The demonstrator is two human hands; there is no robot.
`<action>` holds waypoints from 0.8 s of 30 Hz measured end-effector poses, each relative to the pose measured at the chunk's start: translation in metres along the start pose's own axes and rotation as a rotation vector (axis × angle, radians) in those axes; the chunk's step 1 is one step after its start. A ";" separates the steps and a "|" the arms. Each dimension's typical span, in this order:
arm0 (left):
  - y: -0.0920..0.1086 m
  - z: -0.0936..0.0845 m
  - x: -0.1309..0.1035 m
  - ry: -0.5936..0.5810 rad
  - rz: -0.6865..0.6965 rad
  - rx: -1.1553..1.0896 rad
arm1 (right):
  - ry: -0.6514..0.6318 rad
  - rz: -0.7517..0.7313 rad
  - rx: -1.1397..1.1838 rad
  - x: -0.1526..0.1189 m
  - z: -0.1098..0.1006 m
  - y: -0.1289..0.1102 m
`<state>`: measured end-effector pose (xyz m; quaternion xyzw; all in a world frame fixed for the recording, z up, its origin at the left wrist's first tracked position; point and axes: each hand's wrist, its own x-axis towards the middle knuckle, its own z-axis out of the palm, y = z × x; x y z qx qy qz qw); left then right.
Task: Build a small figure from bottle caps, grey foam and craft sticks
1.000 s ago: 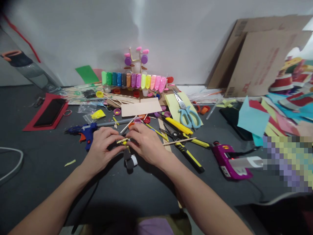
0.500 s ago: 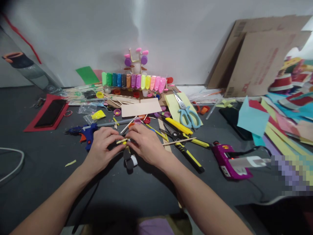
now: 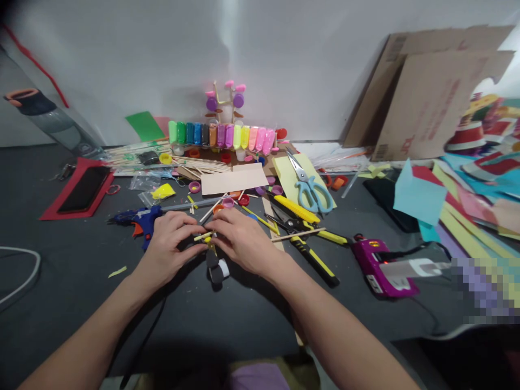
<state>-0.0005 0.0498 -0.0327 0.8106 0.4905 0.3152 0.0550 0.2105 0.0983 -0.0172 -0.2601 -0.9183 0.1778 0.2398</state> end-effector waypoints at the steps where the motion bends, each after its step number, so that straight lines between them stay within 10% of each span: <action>1: 0.000 0.000 0.000 0.003 0.003 0.000 | -0.001 -0.004 0.007 0.000 -0.001 0.000; 24: 0.000 -0.002 0.000 0.004 0.051 -0.027 | -0.018 -0.074 -0.023 -0.002 -0.010 0.012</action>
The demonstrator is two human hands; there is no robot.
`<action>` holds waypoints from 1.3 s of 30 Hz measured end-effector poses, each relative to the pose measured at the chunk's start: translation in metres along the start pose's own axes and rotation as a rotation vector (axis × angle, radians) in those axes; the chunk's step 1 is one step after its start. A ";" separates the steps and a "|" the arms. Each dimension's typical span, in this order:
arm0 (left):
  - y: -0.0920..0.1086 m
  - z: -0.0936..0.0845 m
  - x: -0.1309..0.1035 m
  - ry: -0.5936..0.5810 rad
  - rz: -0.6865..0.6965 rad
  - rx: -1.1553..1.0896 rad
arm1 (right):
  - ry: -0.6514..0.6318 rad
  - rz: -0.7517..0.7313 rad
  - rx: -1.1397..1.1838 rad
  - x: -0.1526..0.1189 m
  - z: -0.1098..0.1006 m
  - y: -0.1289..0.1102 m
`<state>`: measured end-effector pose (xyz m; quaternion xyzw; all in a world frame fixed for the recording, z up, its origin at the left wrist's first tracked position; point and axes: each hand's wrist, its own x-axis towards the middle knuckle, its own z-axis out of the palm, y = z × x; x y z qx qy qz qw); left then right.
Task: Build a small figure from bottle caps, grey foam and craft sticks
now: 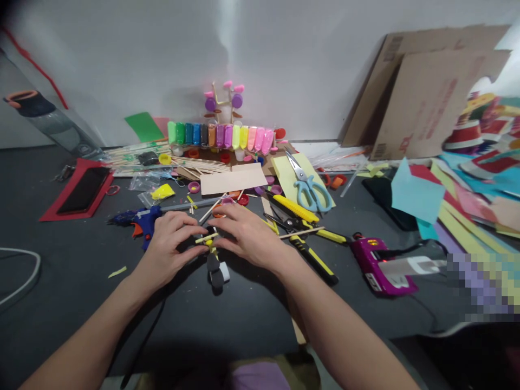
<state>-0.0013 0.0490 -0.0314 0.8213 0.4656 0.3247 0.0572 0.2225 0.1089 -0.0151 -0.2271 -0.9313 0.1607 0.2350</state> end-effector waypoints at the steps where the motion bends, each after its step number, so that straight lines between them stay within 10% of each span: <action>1: 0.000 0.001 0.000 0.000 0.002 -0.001 | -0.001 -0.005 -0.001 0.000 0.000 0.000; 39: -0.008 -0.009 0.000 0.011 -0.015 0.027 | 0.138 0.005 -0.057 -0.001 -0.001 0.003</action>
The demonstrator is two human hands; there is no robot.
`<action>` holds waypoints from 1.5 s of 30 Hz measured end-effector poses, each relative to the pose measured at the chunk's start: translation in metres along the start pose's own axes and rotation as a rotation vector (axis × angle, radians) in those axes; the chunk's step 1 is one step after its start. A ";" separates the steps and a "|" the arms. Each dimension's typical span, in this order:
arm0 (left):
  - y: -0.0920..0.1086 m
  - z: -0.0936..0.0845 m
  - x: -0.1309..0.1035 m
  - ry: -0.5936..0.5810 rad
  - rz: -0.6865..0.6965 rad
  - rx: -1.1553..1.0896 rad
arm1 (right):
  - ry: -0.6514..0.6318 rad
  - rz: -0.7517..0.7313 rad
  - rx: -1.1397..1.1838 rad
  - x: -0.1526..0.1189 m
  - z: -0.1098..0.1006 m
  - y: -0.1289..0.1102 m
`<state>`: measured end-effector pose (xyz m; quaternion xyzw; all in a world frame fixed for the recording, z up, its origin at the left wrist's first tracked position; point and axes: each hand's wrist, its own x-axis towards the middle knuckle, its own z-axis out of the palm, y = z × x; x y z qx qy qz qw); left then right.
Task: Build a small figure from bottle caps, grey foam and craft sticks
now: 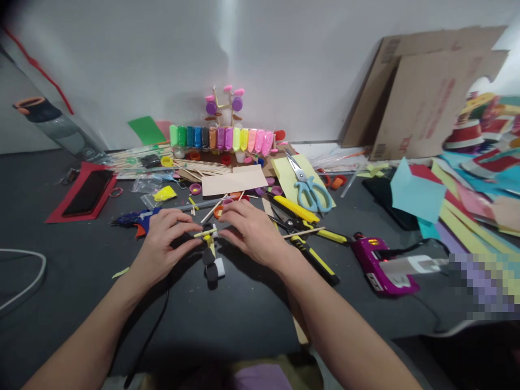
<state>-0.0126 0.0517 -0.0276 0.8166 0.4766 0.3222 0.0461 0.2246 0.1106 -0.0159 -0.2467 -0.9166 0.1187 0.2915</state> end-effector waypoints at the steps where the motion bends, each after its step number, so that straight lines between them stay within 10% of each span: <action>1: 0.001 0.000 0.000 -0.004 0.001 0.000 | -0.021 -0.010 -0.005 0.001 0.001 -0.001; 34: 0.003 -0.002 0.003 -0.049 0.009 -0.064 | -0.149 -0.067 0.036 0.004 0.005 -0.003; 45: 0.001 -0.012 0.000 0.086 -0.082 -0.135 | 0.097 0.001 -0.011 0.000 -0.008 -0.008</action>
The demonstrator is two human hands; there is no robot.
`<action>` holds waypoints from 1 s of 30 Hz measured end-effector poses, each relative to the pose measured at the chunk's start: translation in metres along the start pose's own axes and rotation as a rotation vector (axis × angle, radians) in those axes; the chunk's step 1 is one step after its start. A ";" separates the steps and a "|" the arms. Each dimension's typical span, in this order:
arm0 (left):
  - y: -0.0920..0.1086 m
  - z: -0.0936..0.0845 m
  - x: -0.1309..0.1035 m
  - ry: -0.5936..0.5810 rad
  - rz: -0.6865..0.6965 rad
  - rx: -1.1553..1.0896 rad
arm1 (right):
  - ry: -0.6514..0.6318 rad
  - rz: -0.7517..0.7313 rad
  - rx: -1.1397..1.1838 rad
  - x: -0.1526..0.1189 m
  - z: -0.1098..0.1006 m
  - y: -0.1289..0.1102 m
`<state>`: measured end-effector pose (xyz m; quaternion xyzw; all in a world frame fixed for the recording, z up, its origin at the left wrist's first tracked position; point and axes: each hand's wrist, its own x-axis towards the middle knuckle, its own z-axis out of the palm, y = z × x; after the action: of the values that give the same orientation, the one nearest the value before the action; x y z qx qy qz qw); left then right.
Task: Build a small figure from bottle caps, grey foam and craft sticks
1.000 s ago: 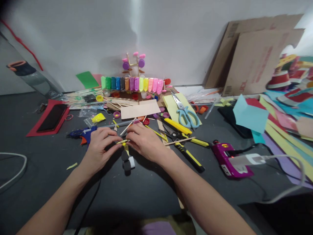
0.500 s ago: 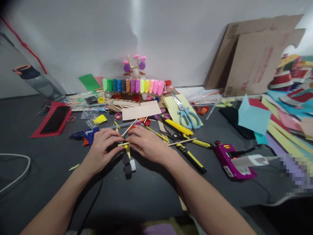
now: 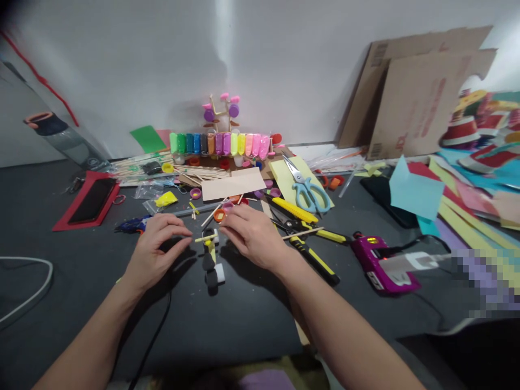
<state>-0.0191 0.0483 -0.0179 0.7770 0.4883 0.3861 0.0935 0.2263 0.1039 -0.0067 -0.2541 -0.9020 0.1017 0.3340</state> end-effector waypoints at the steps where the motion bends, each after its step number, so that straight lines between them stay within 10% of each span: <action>1: 0.002 -0.003 -0.001 -0.026 -0.014 -0.009 | -0.030 0.011 -0.018 -0.001 -0.003 -0.004; 10: 0.025 -0.019 -0.014 -0.529 -0.322 -0.045 | -0.630 0.134 -0.099 -0.002 -0.019 -0.043; 30: 0.032 -0.013 -0.012 -0.644 -0.431 -0.076 | -0.675 0.171 -0.118 0.001 -0.013 -0.041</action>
<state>-0.0089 0.0188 0.0020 0.7341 0.5714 0.1118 0.3495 0.2177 0.0696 0.0186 -0.2995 -0.9414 0.1551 -0.0082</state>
